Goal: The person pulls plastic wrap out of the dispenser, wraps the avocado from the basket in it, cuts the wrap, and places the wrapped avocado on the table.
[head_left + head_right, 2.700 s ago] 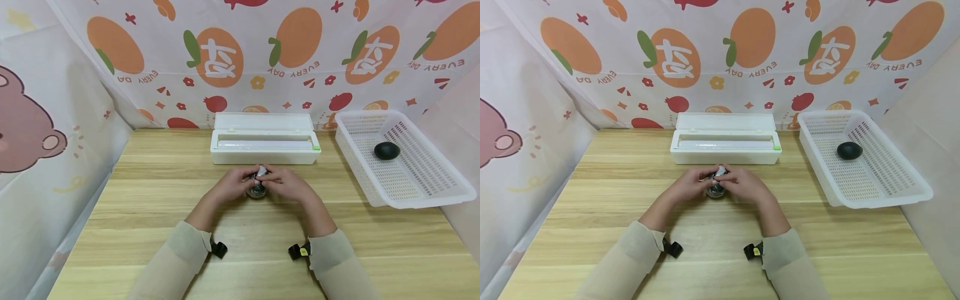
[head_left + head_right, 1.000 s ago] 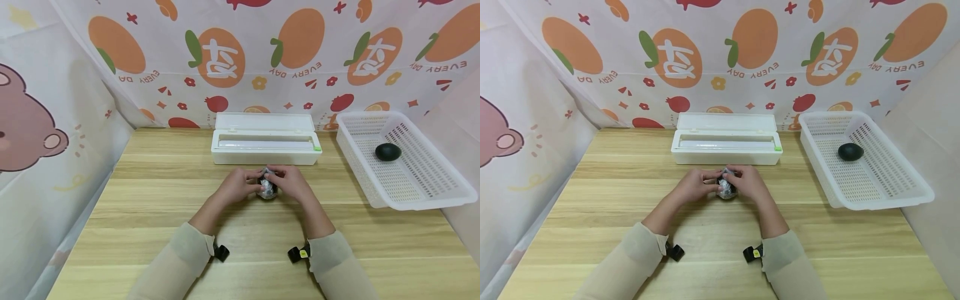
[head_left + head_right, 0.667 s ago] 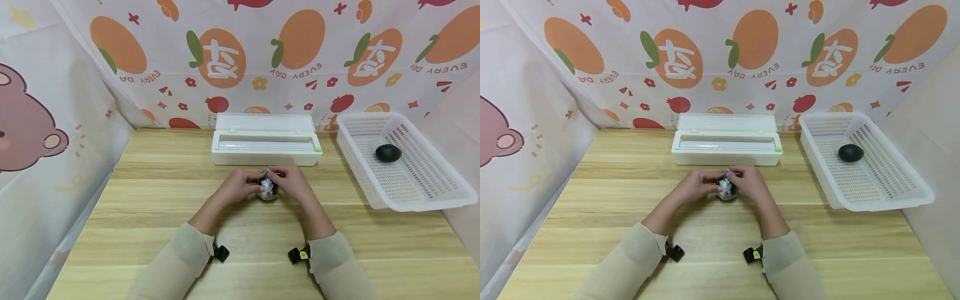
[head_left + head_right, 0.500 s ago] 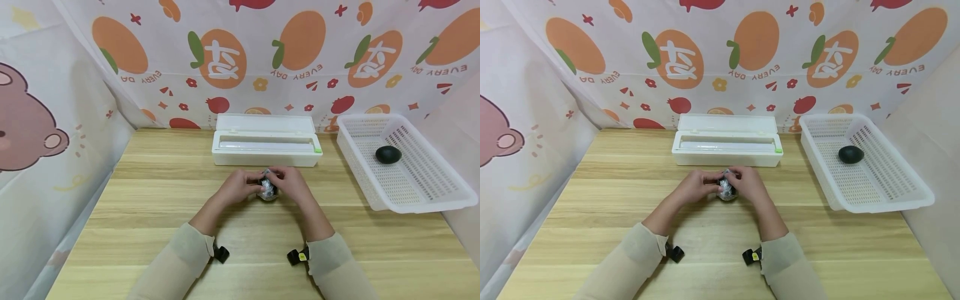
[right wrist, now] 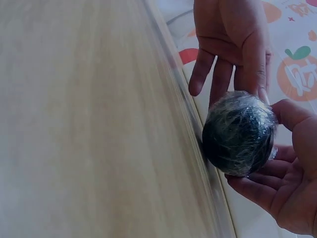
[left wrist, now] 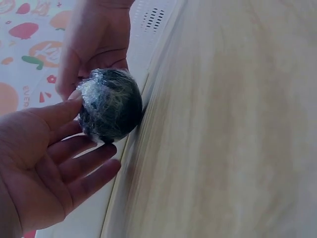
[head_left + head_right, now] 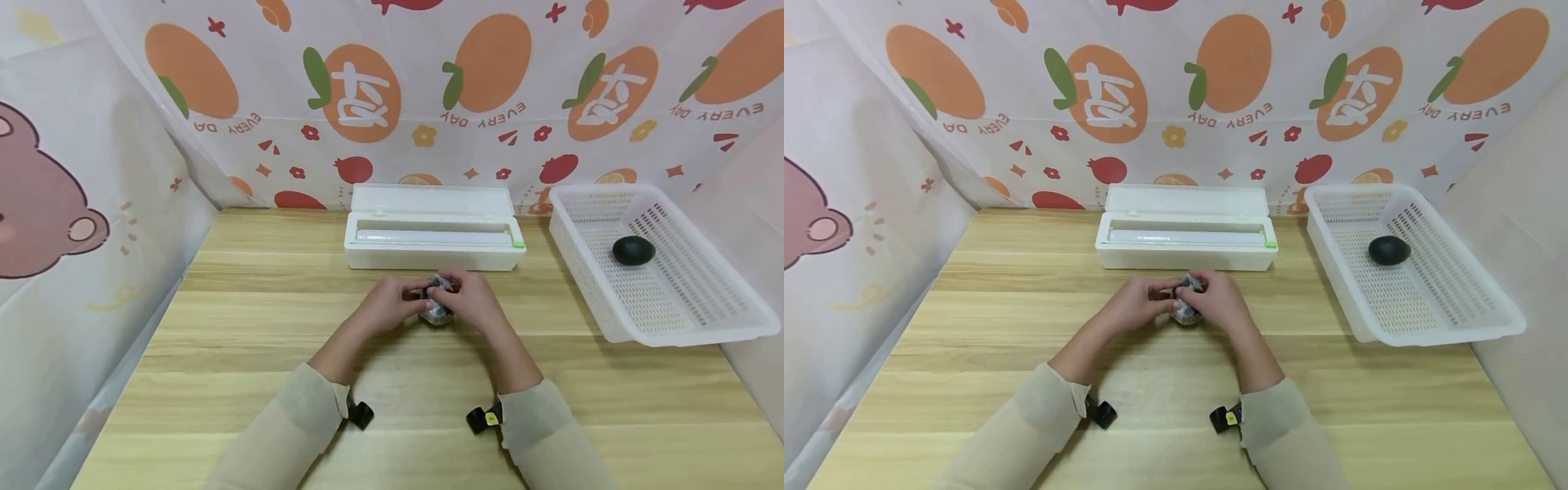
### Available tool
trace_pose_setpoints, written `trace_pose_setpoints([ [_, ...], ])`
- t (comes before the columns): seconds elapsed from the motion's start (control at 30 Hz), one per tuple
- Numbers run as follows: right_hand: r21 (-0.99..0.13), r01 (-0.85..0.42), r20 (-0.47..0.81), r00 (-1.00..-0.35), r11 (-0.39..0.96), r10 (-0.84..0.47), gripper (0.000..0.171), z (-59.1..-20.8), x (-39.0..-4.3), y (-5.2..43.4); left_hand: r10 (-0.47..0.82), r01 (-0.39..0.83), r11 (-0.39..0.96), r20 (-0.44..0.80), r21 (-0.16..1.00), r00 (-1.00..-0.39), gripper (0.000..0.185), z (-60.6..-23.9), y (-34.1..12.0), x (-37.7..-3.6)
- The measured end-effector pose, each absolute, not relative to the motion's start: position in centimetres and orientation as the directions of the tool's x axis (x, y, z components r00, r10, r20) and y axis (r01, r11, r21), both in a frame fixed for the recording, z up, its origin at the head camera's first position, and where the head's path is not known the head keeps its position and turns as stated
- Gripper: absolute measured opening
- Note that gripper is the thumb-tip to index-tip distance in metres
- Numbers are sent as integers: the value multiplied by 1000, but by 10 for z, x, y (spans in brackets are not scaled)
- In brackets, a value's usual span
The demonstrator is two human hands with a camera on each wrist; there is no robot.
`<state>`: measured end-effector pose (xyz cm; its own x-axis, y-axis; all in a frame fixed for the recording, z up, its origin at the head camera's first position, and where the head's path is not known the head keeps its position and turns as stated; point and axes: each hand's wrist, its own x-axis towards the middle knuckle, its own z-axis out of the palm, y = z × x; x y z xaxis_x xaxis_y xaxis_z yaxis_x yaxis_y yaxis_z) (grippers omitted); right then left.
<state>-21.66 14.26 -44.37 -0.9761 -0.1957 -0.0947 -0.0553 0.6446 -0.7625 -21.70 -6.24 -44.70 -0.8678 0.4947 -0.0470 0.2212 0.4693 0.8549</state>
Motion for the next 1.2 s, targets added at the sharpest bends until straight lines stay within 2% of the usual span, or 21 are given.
trace_pose_setpoints([
  [0.17, -782, -33, -104, -978, 623, -182, 52, -445, -219, 143, 602, 127, 304, -87, 944, -794, 67, -450, -70, -223],
  [0.23, -797, -23, -114, -976, 604, -188, 50, -445, -219, 143, 601, 108, 295, -96, 950, -793, 68, -451, -72, -224],
  [0.43, -822, 6, -133, -974, 570, -182, 49, -445, -220, 144, 462, 127, 440, -103, 889, -881, 49, -449, -71, -223],
  [0.53, -847, 29, -129, -980, 531, -152, 52, -444, -220, 144, 398, 100, 445, -96, 890, -912, 41, -447, -69, -223],
  [0.63, -870, 63, -128, -986, 488, -102, 57, -444, -220, 145, 350, 130, 467, -48, 875, -936, 30, -444, -65, -219],
  [0.73, -880, 116, -147, -989, 460, -33, 61, -444, -219, 147, 362, 152, 471, -33, 869, -932, 39, -440, -57, -212],
  [0.9, -884, 145, -145, -989, 444, 34, 65, -443, -215, 146, 401, 197, 518, -33, 832, -916, 77, -433, -44, -203],
  [1.0, -907, 130, -134, -991, 400, 20, 63, -444, -213, 141, 360, 247, 581, 27, 775, -933, 78, -433, -41, -200],
  [1.2, -955, 90, -113, -991, 282, -67, 51, -444, -210, 127, 304, 318, 654, 147, 687, -941, 62, -435, -41, -196],
])
